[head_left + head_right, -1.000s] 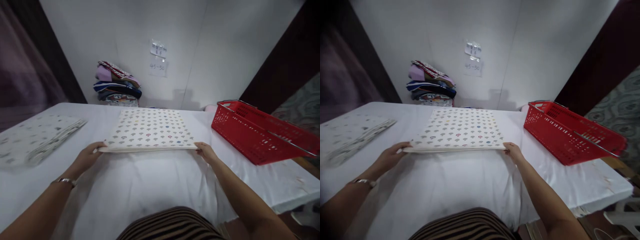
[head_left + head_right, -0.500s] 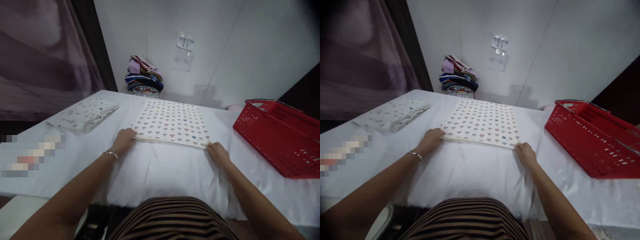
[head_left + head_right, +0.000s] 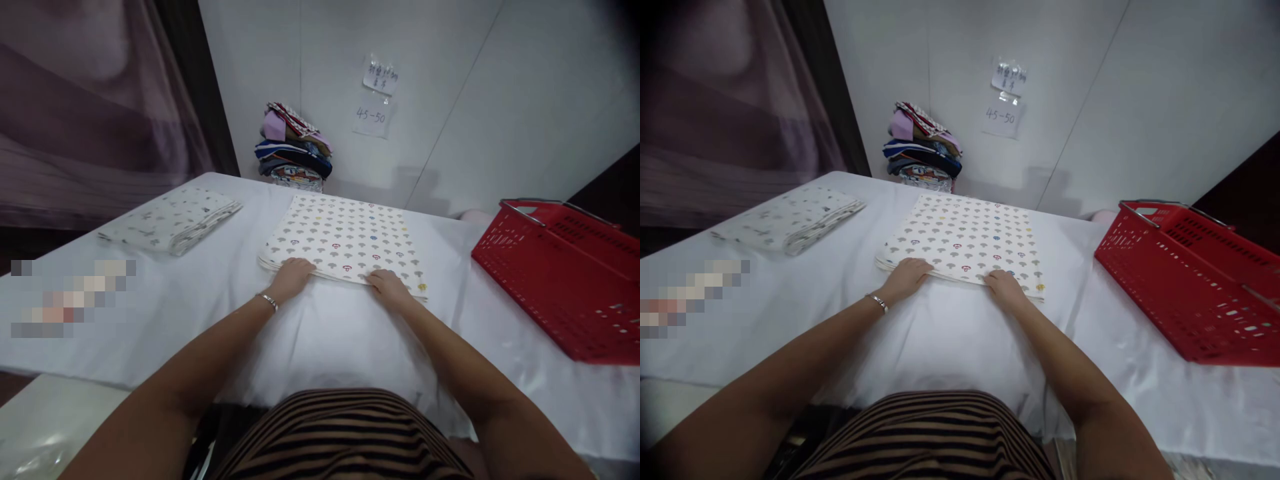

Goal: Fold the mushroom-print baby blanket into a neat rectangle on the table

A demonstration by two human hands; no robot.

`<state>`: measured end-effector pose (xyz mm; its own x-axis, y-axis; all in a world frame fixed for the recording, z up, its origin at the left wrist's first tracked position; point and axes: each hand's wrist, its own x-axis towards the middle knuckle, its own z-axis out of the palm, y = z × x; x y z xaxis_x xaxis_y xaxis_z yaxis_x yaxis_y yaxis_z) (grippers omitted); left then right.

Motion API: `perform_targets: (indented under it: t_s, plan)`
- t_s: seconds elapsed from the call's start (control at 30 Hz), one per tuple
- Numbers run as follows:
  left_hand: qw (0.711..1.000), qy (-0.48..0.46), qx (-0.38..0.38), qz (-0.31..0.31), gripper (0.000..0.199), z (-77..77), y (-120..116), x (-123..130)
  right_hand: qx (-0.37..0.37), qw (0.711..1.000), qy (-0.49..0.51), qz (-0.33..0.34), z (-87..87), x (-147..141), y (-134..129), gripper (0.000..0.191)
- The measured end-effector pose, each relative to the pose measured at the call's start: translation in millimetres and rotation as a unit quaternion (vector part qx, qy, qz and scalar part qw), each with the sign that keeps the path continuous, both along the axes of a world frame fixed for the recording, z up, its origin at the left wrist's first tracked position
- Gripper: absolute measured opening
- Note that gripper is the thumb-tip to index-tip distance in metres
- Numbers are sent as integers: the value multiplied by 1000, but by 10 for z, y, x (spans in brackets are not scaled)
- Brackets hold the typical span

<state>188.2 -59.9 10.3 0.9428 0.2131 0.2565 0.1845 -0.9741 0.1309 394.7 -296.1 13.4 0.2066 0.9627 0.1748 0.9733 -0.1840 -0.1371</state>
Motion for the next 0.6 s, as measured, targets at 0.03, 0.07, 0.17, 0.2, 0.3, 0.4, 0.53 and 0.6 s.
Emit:
perform_targets:
  t_s: [0.03,0.07,0.17,0.2,0.3,0.4,0.53,0.6]
  plan:
    - [1000,0,-16,16,29,-5,19,19,-5,1000,18,-7,24,27,16,29]
    - [999,0,-32,30,30,-7,40,35,-5,999,48,-17,47,58,25,28]
    - [997,9,-62,39,33,11,87,64,18,984,170,-50,100,153,26,25]
    - [997,12,-65,36,34,21,92,67,26,976,206,-57,109,179,20,24]
    - [998,20,-61,22,34,47,65,69,45,960,269,-66,113,216,0,23]
    - [998,3,-69,-6,32,46,-14,96,60,956,280,-61,111,190,-13,22]
    - [995,-34,-91,-39,29,17,-146,229,66,966,242,-57,86,144,-14,22]
    - [994,-34,-87,-60,24,13,-208,323,79,973,212,-46,39,139,-18,23]
